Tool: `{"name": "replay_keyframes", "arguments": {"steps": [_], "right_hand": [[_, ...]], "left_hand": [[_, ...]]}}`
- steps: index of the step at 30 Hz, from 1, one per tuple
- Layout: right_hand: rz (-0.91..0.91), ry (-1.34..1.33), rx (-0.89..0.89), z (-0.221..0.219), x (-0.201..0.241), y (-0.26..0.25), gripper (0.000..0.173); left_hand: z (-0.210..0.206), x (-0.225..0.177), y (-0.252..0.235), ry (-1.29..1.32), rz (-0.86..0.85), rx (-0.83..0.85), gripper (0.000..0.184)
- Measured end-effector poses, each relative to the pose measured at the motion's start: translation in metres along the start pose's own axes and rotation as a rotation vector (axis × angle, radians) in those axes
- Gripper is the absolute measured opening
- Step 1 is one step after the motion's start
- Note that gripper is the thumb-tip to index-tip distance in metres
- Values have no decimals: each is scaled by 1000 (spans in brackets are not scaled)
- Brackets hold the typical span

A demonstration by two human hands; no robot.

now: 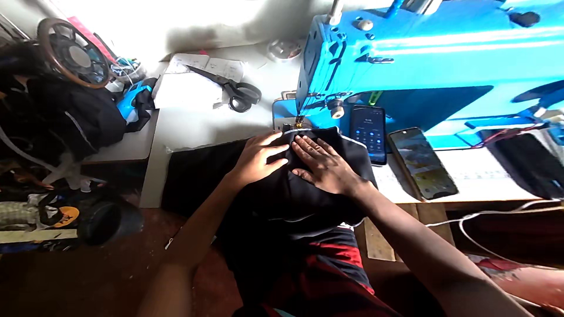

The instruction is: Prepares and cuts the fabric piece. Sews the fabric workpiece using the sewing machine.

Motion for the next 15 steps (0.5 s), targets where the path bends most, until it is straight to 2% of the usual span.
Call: {"name": "replay_keyframes", "arguments": {"steps": [7,11,15], "right_hand": [[4,-8,-16,-1,-1,1,74],[6,-19,-10,1,-2,1,76],[-37,-32,9,7,-11,6,85]], "left_hand": [[-1,-6,-7,-188,-76,4,38],[-3,-7,-6,-217,-51,30,53],[-4,-5,-3,-255,-12,60,72]]}}
Point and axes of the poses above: each hand's wrist, its own y-axis away from the middle knuckle, its own z-axis out of the back of the hand, x = y × z, the point moved 2 cm from there along -y, towards the middle knuckle, and after that the axes turned 1 degree about z, right-handed, at the moved point
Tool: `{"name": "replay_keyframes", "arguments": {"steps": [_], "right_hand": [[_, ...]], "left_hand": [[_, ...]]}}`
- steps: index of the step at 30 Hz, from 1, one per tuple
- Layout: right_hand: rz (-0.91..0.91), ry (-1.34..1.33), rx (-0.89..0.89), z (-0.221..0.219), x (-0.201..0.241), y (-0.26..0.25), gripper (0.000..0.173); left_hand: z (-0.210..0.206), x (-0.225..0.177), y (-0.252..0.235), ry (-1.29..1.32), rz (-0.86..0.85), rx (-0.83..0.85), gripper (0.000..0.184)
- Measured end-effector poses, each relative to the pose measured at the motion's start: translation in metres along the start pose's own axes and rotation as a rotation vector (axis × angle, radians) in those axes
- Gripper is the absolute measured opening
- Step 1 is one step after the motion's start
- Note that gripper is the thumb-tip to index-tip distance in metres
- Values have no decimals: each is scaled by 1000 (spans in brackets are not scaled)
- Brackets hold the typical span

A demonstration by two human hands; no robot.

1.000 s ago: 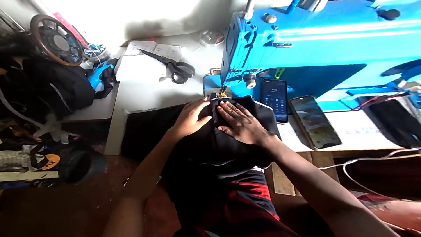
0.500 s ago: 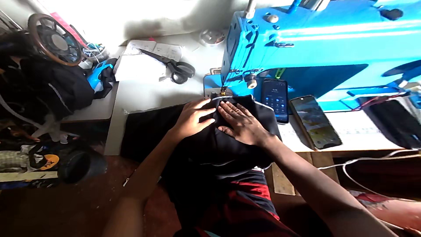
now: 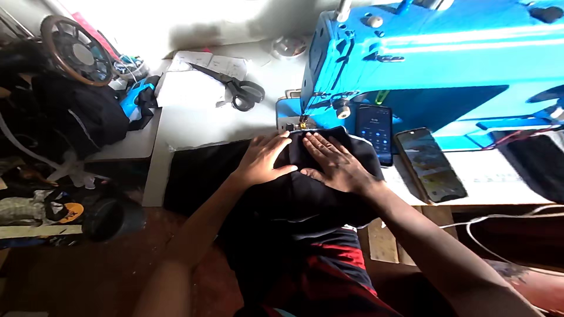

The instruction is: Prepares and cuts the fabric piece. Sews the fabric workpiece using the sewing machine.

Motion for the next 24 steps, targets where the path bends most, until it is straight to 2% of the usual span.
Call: {"name": "replay_keyframes", "arguments": {"steps": [2,6,10,17,24], "right_hand": [[-11,12,7,2,-1,1,87],[-11,16,5,1,-2,1,87],[-24,17,13,1,-1,0,86],[-18,38,41,2,-2,0,87],[-81,81,177,13,0,0,92]], "left_hand": [[-2,2,1,-32,42,43,81],[-1,1,3,-66,100,138,83],[0,0,3,-62,111,155,85],[-1,8,2,8,111,87,57],[1,4,2,-26,142,143,58]]}}
Point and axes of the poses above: each hand's wrist, its own y-axis away from the middle knuckle, its own z-axis out of the back of the hand, x = y × z, the point moved 2 cm from there along -y, towards the middle knuckle, and after that the axes turned 1 degree about z, right-handed, at the moved point
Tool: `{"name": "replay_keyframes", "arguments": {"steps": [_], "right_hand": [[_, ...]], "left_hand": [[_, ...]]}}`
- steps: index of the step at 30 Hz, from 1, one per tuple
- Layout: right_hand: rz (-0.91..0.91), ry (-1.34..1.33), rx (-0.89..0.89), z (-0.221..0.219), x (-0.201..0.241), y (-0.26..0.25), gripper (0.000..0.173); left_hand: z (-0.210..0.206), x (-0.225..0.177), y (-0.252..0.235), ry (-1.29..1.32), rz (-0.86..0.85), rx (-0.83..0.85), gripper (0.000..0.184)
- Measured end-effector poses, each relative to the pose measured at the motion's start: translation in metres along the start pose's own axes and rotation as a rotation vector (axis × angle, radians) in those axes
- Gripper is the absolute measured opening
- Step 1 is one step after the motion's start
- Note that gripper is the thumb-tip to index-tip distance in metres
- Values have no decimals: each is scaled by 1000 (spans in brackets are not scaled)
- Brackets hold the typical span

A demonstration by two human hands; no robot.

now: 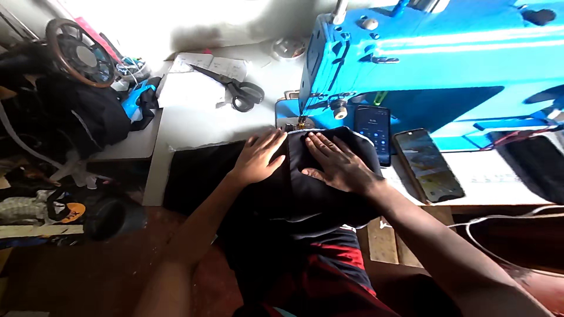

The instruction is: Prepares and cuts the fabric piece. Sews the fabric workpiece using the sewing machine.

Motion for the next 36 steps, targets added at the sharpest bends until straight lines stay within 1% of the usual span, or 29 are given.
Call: {"name": "replay_keyframes", "arguments": {"steps": [5,8,14,18,20,22,25,30,33,35,36], "right_hand": [[-11,4,16,1,-1,1,92],[-3,2,2,0,-1,1,92],[34,-35,-80,-3,-5,1,93],[17,-29,-87,2,0,-1,84],[21,-15,-134,5,6,-5,82],[74,-21,-193,4,14,-11,80],[160,-47,-230,-1,21,-21,74],[171,-60,-198,-8,9,-24,73],[172,-50,-168,-9,2,-22,74],[172,-47,-160,-9,1,-21,75],[174,-51,-165,-9,1,-21,75]], "left_hand": [[1,-1,0,-27,-3,9,57],[-1,0,1,-17,-11,-10,61],[-1,-1,1,-52,-9,-6,66],[-1,-2,1,-47,-3,-16,66],[1,-4,2,-57,-2,-23,65],[2,-5,2,-68,0,-12,66],[3,-5,2,-70,5,-11,67],[4,-7,3,-25,3,-23,64],[0,-1,1,-2,-7,-14,66],[-1,3,0,54,-11,-42,70],[0,5,0,111,-8,-78,69]]}}
Point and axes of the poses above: each hand's wrist, its own y-axis away from the middle knuckle, its own z-axis out of the back of the hand, x = y × z, the point moved 2 cm from there along -y, towards the middle knuckle, and after that the axes turned 1 degree about z, right-handed, at the moved point
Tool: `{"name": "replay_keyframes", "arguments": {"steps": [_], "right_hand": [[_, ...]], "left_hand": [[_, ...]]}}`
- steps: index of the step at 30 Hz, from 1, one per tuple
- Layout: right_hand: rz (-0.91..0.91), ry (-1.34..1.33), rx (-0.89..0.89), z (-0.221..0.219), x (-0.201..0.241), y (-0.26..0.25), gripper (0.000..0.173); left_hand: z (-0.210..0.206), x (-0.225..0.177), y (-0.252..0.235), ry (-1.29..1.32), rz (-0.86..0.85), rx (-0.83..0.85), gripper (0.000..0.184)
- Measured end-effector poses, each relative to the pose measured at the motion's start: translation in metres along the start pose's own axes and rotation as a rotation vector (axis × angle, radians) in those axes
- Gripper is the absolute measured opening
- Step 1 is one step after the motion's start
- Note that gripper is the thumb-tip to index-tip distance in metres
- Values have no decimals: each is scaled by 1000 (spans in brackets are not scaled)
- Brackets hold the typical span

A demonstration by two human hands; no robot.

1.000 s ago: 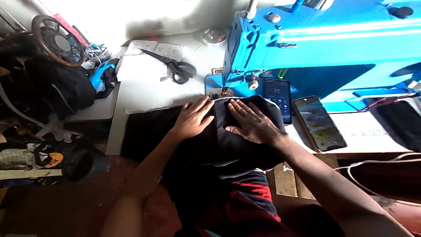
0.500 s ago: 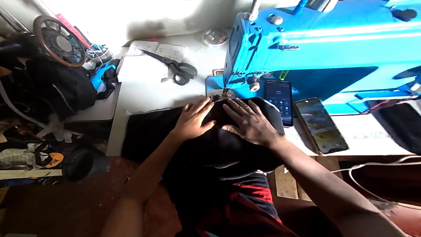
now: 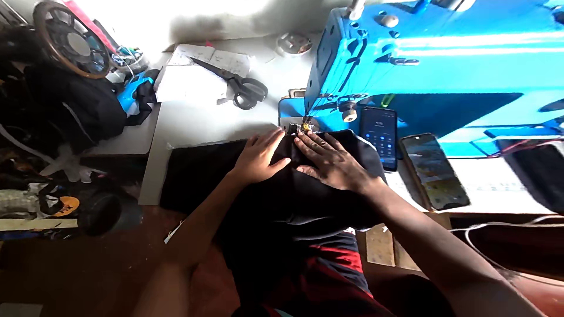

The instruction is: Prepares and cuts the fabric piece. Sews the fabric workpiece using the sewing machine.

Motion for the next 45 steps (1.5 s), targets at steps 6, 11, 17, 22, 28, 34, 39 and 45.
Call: {"name": "replay_keyframes", "arguments": {"steps": [6,11,17,22,28,34,39,45], "right_hand": [[7,25,9,-1,0,0,74],[10,22,0,-1,1,0,74],[-19,30,13,1,2,0,76],[-111,56,41,0,7,3,81],[-119,37,30,-2,6,3,82],[-124,13,34,-4,5,3,81],[-125,2,22,-5,5,4,82],[-122,-7,-7,-6,5,4,81]], "left_hand": [[9,6,-7,373,-52,-151,54],[5,-12,-11,283,-150,-42,57],[-2,-10,-9,128,-109,-6,61],[3,-4,-13,82,101,-61,61],[20,-8,-40,177,217,76,35],[22,-2,-57,368,259,178,30],[21,-3,-57,409,235,129,28],[23,-7,-55,310,206,59,30]]}}
Point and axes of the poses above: each hand's wrist, its own y-axis away from the middle knuckle, its own z-axis out of the back of the hand, x = y × z, the point moved 2 cm from there along -y, towards the middle knuckle, and after that the axes turned 1 degree about z, right-handed, at the moved point
